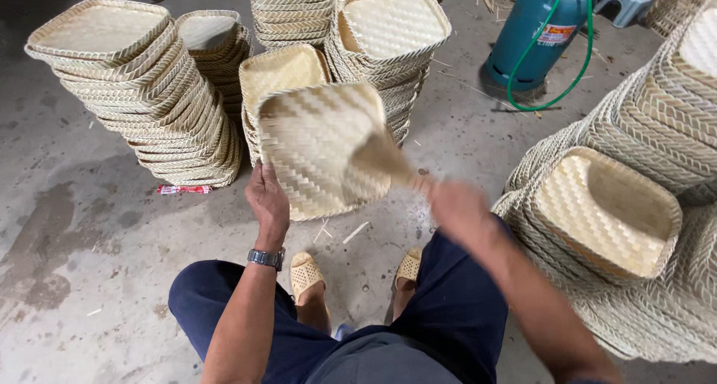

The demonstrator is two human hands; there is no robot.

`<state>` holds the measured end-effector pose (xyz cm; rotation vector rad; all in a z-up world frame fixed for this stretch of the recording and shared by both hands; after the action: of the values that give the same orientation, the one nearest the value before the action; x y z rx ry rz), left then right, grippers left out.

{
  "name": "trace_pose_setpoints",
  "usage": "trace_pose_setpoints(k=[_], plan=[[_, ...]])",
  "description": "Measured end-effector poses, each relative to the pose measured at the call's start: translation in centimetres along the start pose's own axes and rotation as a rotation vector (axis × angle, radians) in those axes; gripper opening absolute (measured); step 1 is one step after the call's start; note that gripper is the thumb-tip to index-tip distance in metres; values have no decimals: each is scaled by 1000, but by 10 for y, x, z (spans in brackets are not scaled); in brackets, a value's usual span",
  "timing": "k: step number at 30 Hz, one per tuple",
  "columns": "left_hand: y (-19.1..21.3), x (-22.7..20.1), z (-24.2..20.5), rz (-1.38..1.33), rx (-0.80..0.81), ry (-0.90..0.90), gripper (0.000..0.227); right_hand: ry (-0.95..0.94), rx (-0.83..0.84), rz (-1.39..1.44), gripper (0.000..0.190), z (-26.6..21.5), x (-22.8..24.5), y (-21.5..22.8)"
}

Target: The person brushes dust and debris off of woven square bamboo trays one at a time using a small hand broom, then reorganizes them into stacks on the floor.

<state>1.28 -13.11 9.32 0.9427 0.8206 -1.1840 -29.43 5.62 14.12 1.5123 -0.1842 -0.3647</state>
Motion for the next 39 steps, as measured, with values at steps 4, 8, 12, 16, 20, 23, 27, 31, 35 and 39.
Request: trace_pose_setpoints(k=[4,8,12,16,20,23,27,31,35,39], plan=[[15,-5,4,-180,-135,-348,33,294,304,564,29,-49,43,-34],[17,42,-2,-123,-109,-141,31,-236,-69,1025,31,-12,-60,-30],[-5,86,-21,-324,-25,135,34,-419,17,1590,23,15,-58,-63],[-31,109,-44,-488,83,328,29,-405,85,1739,22,16,-28,-74],[-38,94,-45,94,240,298,31,-428,-70,1789,24,6,-19,-80],[-66,6,-49,418,243,-298,55,-469,-205,1618,23,-3,-9,-89],[-145,-26,-99,-123,587,-96,67,-403,-329,1450,26,-19,25,-86],[-161,-18,-129,-534,407,351,70,-373,-347,1301,25,-35,49,-73],[-147,-6,-117,-801,437,226,52,-236,15,1606,34,-31,58,-75],[-101,44,-83,-128,520,264,31,-160,-40,1656,43,-25,1,-28]])
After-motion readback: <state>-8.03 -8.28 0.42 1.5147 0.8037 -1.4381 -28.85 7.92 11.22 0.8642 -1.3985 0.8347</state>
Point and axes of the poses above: each hand's wrist, its own z-axis towards the middle knuckle, its own y-axis out of the back of the hand, x = y × z, the point moved 9 cm from there along z, towards the middle knuckle, and after that the axes turned 9 degrees about -y, right-handed, at the moved point
